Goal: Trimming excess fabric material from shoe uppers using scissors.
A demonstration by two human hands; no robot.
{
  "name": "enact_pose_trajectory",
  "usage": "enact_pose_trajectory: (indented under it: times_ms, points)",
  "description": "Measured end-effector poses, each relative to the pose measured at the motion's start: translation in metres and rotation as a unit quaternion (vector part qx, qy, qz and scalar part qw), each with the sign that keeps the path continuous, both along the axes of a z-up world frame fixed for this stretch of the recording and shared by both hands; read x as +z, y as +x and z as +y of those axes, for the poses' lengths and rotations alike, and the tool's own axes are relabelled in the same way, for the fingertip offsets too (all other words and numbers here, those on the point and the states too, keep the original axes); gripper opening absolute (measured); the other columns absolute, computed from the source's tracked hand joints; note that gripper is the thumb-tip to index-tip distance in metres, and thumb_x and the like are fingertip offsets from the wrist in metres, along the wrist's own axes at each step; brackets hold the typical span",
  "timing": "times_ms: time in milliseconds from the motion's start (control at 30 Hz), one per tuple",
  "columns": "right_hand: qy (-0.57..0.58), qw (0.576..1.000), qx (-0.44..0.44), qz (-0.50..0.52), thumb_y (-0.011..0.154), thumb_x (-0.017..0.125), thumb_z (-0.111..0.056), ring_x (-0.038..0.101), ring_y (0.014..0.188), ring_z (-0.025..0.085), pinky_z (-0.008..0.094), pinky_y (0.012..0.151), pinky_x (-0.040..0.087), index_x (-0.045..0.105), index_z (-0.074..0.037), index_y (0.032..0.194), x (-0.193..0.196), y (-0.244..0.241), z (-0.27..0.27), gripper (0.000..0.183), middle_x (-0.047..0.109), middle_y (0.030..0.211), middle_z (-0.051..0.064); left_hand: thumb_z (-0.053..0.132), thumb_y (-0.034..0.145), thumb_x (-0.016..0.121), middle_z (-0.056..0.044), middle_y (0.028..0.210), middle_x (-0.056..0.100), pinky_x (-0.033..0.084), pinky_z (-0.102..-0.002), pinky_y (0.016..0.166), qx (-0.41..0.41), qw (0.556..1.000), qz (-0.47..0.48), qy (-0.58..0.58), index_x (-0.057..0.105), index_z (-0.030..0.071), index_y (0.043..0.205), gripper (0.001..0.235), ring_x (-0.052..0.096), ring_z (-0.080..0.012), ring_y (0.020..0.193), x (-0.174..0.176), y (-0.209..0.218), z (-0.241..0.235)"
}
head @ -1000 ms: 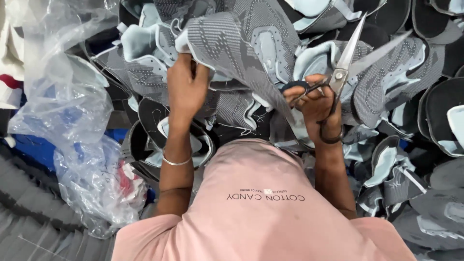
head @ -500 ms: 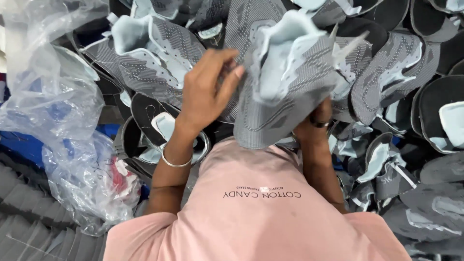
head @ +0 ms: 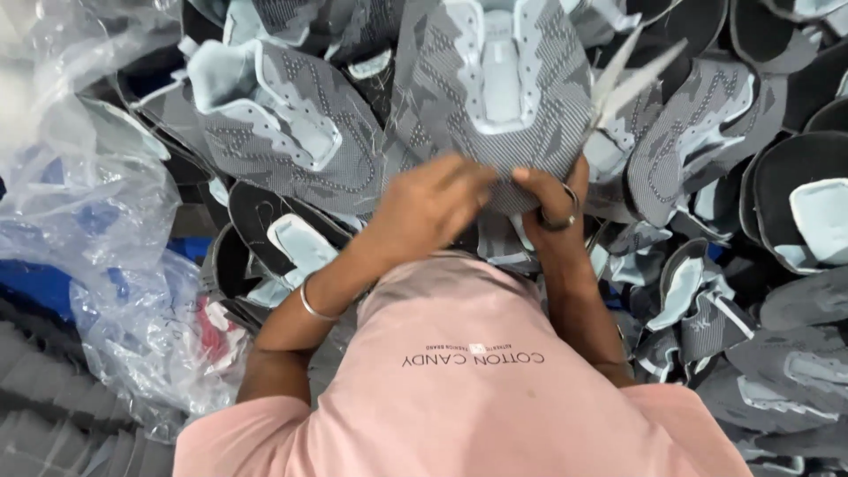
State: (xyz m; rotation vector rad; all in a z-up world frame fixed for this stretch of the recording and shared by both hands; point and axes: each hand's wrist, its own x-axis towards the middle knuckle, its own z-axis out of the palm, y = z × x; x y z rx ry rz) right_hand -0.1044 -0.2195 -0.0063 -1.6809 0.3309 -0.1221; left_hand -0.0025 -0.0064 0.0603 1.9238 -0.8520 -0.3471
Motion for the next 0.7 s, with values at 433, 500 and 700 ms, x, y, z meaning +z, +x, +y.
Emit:
enact_pose_trajectory:
  times_ms: [433,500,700]
  points:
    - [0.105,0.971,0.031,0.213,0.096,0.07,-0.036,0.064,0.075,0.017,0.029,0.057,0.049,0.058,0.007,0.121,0.031,0.0,-0.007,0.052,0.066,0.096,0.011,0.011,0.102,0.06,-0.012,0.093,0.059,0.053,-0.042,0.067,0.087,0.986,-0.117,0.083,0.065,0.005,0.113,0.013,0.066,-0.0305,0.078,-0.082,0.014,-0.006]
    - [0.135,0.976,-0.01,0.171,0.101,0.071,-0.042,0.058,0.06,0.014,0.025,0.052,0.041,0.054,0.006,0.123,0.014,-0.039,-0.028,0.055,0.064,0.081,0.011,0.017,0.107,0.063,-0.014,0.092,0.06,0.05,-0.045,0.063,0.088,0.986,-0.064,0.125,0.059,0.002,0.1,0.017,0.063,-0.0343,0.072,-0.08,0.021,-0.006]
    - [0.266,0.941,0.192,0.087,0.096,0.071,-0.051,0.058,0.059,0.016,0.026,0.045,0.042,0.046,0.004,0.129,0.048,-0.049,-0.045,0.069,0.064,0.107,0.015,0.015,0.102,0.06,-0.012,0.09,0.066,0.052,-0.044,0.069,0.078,0.99,0.118,0.021,0.058,0.003,0.101,0.012,0.067,-0.0325,0.077,-0.069,0.026,-0.002]
